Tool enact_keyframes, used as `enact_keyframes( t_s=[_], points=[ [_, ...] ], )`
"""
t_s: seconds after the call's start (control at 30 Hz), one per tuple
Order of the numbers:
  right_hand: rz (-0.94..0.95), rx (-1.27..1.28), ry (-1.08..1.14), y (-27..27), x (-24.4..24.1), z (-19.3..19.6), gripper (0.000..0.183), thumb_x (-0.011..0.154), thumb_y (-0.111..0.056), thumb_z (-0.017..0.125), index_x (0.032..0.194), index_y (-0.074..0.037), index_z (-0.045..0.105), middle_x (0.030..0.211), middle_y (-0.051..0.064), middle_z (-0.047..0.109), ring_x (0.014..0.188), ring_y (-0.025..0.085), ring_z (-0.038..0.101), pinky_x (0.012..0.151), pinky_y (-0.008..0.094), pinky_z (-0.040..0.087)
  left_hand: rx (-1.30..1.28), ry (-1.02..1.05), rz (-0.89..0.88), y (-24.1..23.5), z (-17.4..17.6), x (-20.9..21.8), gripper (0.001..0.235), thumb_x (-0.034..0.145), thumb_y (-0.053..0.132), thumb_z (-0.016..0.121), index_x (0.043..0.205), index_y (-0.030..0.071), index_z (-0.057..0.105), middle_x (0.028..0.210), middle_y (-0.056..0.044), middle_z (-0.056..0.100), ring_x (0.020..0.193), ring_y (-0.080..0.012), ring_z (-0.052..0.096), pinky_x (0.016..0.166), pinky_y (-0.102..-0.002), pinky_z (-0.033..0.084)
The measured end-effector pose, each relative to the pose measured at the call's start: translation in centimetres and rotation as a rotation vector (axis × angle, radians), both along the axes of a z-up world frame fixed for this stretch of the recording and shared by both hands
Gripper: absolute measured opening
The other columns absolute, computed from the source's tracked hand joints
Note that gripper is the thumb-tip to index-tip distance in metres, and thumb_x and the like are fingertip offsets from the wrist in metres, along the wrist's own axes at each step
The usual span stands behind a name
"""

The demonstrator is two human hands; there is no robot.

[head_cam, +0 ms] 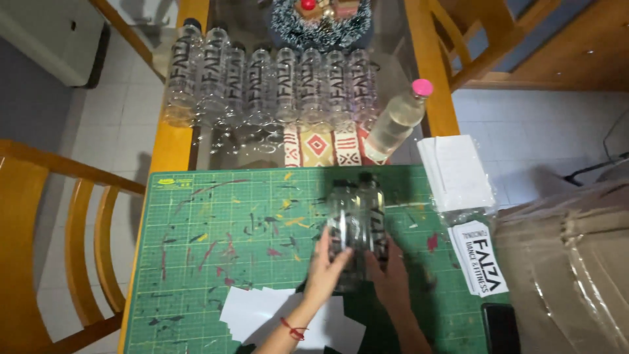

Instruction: The person arranges clear plastic water bottles on a table, placing them in rows. They then handle a stack of white paper sheets and printed labels, sorting and stacking them on a green cutting mat.

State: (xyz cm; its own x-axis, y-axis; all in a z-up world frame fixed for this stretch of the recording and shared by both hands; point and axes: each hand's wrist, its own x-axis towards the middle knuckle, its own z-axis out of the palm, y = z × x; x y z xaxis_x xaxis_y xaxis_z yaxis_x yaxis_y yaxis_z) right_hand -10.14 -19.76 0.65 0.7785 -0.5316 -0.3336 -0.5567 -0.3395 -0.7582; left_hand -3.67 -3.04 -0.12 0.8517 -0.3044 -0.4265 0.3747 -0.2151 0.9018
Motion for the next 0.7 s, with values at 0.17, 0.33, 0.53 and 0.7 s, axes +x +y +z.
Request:
enact_keyframes(
  t_s=[0.17, 0.33, 0.53, 0.7],
  points=[
    [0.169, 0.052, -0.232, 4.8, 9.5, 4.1, 0.094, 0.087, -0.041, 0.083, 0.165, -0.006, 0.043, 0.152, 0.024, 0.057, 0.132, 0.038, 0.063, 0.111, 0.049, 0.052, -0.097, -0.071, 0.020, 6.2, 7.4, 7.7, 0.105, 0.098, 0.048, 0.065, 0.176, 0.016, 0.002, 0.181, -0.022, 0.005, 0.166, -0.0401, 0.007, 0.133, -0.058, 0.011],
    [0.294, 0.095, -0.482, 7.1, 22.8, 8.5, 0.077, 0.099, -0.039, 0.077, 0.160, -0.001, 0.051, 0.148, 0.034, 0.061, 0.139, 0.052, 0.057, 0.115, 0.063, 0.046, 0.083, -0.346, 0.041, 9.3, 11.3, 19.3, 0.105, 0.096, 0.042, 0.072, 0.176, 0.008, 0.012, 0.168, -0.035, 0.034, 0.155, -0.0570, 0.035, 0.125, -0.067, 0.030],
    [0.304, -0.226, -0.335, 8.1, 37.4, 9.2, 0.097, 0.099, -0.076, 0.058, 0.166, -0.007, 0.042, 0.154, 0.027, 0.057, 0.141, 0.046, 0.058, 0.124, 0.057, 0.041, 0.792, -1.003, 0.207, 9.5, 9.2, 35.5, 0.098, 0.102, 0.062, 0.066, 0.165, -0.007, 0.038, 0.132, -0.027, 0.069, 0.129, -0.0442, 0.060, 0.106, -0.065, 0.040],
    [0.257, -0.311, -0.182, 10.0, 43.3, 7.1, 0.095, 0.102, -0.077, 0.055, 0.169, -0.012, 0.038, 0.163, 0.020, 0.050, 0.154, 0.039, 0.048, 0.125, 0.057, 0.038, 1.009, -1.106, 0.267, 9.2, 6.7, 42.9, 0.093, 0.098, 0.061, 0.069, 0.159, -0.006, 0.048, 0.147, -0.026, 0.068, 0.154, -0.0392, 0.046, 0.128, -0.067, 0.010]
  ],
)
